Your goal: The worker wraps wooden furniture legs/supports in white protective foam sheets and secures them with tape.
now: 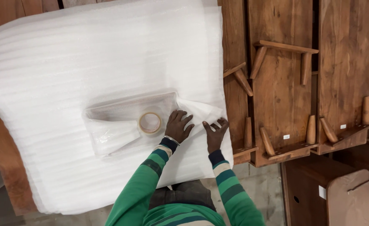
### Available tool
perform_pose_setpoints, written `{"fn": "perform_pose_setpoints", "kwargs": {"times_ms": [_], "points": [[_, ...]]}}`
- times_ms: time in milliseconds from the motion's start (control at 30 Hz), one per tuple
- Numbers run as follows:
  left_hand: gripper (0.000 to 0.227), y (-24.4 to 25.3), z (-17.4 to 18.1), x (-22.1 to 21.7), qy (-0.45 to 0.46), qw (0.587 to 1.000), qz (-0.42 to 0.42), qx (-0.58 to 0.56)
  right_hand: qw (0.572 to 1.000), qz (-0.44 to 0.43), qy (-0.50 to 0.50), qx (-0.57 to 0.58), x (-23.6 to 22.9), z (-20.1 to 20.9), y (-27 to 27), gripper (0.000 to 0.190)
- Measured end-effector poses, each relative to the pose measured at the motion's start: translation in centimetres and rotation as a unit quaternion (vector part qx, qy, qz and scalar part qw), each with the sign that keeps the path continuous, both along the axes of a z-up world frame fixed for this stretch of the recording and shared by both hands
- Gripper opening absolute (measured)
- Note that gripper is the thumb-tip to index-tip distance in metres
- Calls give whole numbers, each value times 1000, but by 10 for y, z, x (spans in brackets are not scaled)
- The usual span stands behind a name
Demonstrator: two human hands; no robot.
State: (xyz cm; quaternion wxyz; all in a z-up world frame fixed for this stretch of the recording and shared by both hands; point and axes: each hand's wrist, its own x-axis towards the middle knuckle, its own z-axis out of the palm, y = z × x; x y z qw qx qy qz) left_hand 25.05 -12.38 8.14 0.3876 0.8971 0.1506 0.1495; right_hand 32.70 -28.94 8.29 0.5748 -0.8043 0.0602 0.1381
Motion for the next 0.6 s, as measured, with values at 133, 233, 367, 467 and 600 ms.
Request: {"fn": "perform_pose_setpoints", "kwargs": {"times_ms": [133, 233, 367, 467, 600], "points": [[35, -5, -6, 2, -14, 1000, 19, 7, 995, -18, 92, 24, 12, 29, 11, 103], [22, -8, -12, 6, 24, 998, 59, -29, 989, -118, 87, -4, -6, 15, 7, 96], [14, -8, 5, 18, 38, 982, 131, -132, 975, -157, 145, 65, -33, -32, 4, 56], [15, -12, 10, 16, 11, 975, 152, -159, 970, -109, 185, 111, -27, -26, 34, 37], [19, -14, 0, 9, -28, 983, 120, -133, 945, -55, 269, 175, -4, -2, 62, 18]]}}
